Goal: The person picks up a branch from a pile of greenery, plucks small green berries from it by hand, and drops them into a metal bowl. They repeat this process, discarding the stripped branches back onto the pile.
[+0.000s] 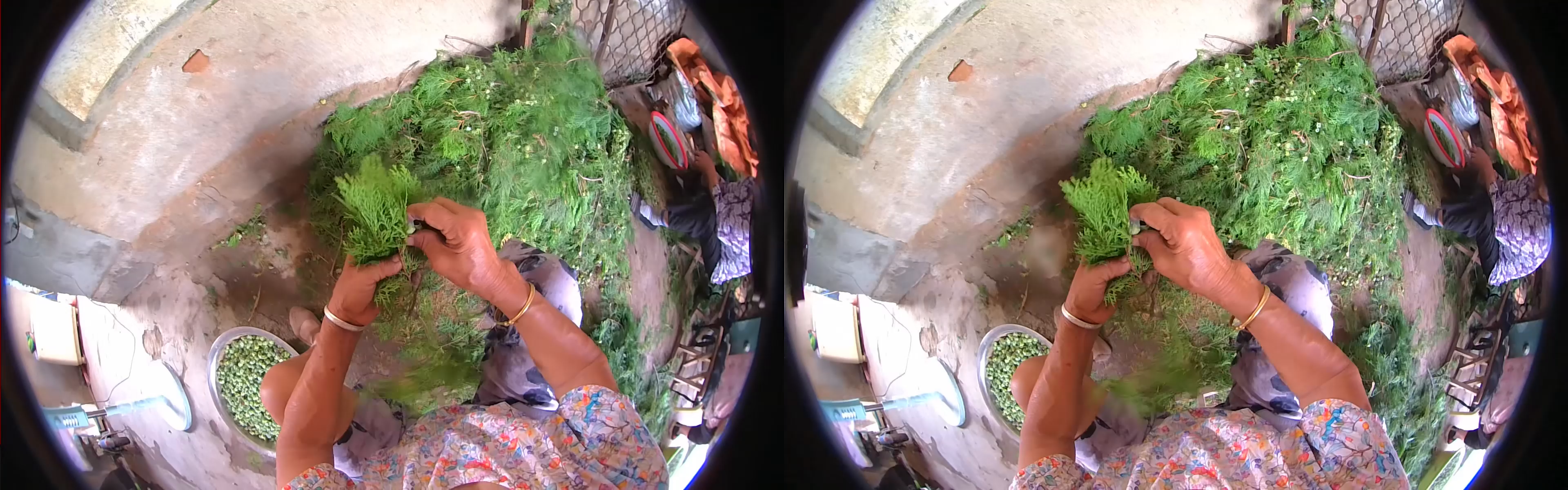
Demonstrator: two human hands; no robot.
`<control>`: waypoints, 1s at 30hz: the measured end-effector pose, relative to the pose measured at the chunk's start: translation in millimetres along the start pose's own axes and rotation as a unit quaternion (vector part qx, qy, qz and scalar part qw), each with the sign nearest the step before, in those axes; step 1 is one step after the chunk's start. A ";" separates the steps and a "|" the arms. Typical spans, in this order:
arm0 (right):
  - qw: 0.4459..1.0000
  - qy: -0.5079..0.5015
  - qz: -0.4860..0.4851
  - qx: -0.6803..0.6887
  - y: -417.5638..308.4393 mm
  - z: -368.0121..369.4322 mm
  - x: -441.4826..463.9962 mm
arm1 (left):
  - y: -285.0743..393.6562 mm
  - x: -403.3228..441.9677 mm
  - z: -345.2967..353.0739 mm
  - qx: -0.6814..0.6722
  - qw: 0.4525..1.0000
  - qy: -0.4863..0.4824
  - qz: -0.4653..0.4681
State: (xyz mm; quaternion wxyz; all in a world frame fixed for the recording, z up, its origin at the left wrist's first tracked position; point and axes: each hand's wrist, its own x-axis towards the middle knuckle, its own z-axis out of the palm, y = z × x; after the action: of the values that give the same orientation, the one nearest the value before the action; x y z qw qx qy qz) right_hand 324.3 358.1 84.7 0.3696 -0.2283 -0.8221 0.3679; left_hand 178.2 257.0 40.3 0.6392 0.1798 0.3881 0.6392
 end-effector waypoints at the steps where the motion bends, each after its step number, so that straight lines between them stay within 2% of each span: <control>1: 1.000 0.000 0.003 -0.001 2.7 0.8 0.2 | 0.3 0.1 2.2 -0.016 1.000 -0.017 -0.002; 3: 0.997 0.067 -0.026 0.027 6.7 2.2 1.5 | 4.3 -0.7 8.1 -0.016 1.000 -0.011 -0.009; 4: 0.997 0.068 -0.025 0.027 7.7 -1.2 2.1 | 7.7 -1.4 11.6 -0.015 1.000 -0.003 -0.012; 6: 0.997 0.011 0.078 0.006 9.3 -11.0 3.0 | 16.3 -3.1 20.4 0.004 1.000 0.008 -0.009; 7: 0.997 0.011 0.078 0.005 9.7 -11.9 4.5 | 18.4 -3.7 22.2 0.022 1.000 0.020 -0.004; 8: 0.985 0.070 0.123 0.099 10.0 -12.7 6.3 | 12.8 0.0 12.6 0.053 0.997 0.060 -0.007; 9: 0.959 0.128 0.166 0.192 10.6 -14.2 8.7 | 13.7 0.0 2.0 0.052 0.997 0.060 -0.007; 11: 0.926 0.213 0.223 0.218 22.0 -57.2 23.0 | 20.1 -5.7 -17.8 0.129 0.989 -0.052 -0.043; 13: 0.885 0.252 0.193 0.340 35.8 -69.5 25.4 | 19.5 -8.4 -16.1 0.096 0.995 -0.035 -0.001; 14: 0.884 0.246 0.194 0.347 38.0 -67.9 22.3 | 19.1 -10.6 -15.5 0.063 0.997 -0.022 0.036; 15: 0.851 0.231 0.237 0.408 37.5 -64.6 17.3 | 19.6 -13.0 -17.5 0.029 0.997 -0.009 0.074; 16: 0.813 0.212 0.279 0.464 36.8 -61.2 13.0 | 19.8 -10.4 -29.4 -0.018 0.998 0.024 0.050; 17: 0.813 0.203 0.281 0.467 37.2 -58.5 10.0 | 21.3 -11.5 -36.0 -0.019 0.998 0.032 0.056; 19: 0.754 0.182 0.336 0.534 33.4 -52.5 7.8 | 34.9 -14.6 -31.1 -0.089 0.992 0.003 0.087; 20: 0.742 0.183 0.341 0.547 28.4 -49.9 7.3 | 35.3 -14.7 -35.8 -0.071 0.991 0.005 0.111; 24: 0.780 0.160 0.356 0.488 35.2 -41.6 -2.1 | 42.3 -26.2 -35.0 -0.051 0.985 0.009 0.166; 27: 0.779 0.147 0.388 0.470 32.8 -33.0 -9.9 | 49.7 -34.5 -32.7 -0.106 0.983 -0.014 0.147; 29: 0.792 0.124 0.392 0.451 21.9 -26.5 -12.5 | 51.5 -39.9 -33.8 -0.100 0.978 -0.070 0.169; 30: 0.817 0.091 0.381 0.424 10.8 -20.1 -11.8 | 53.4 -43.1 -31.9 -0.103 0.977 -0.074 0.171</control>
State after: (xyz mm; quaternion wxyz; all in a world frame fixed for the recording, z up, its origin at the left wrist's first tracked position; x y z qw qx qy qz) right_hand 348.4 366.0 80.4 0.3334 -0.3759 -0.3946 0.7693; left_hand 124.0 213.6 70.4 0.5623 0.2239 0.2349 0.7606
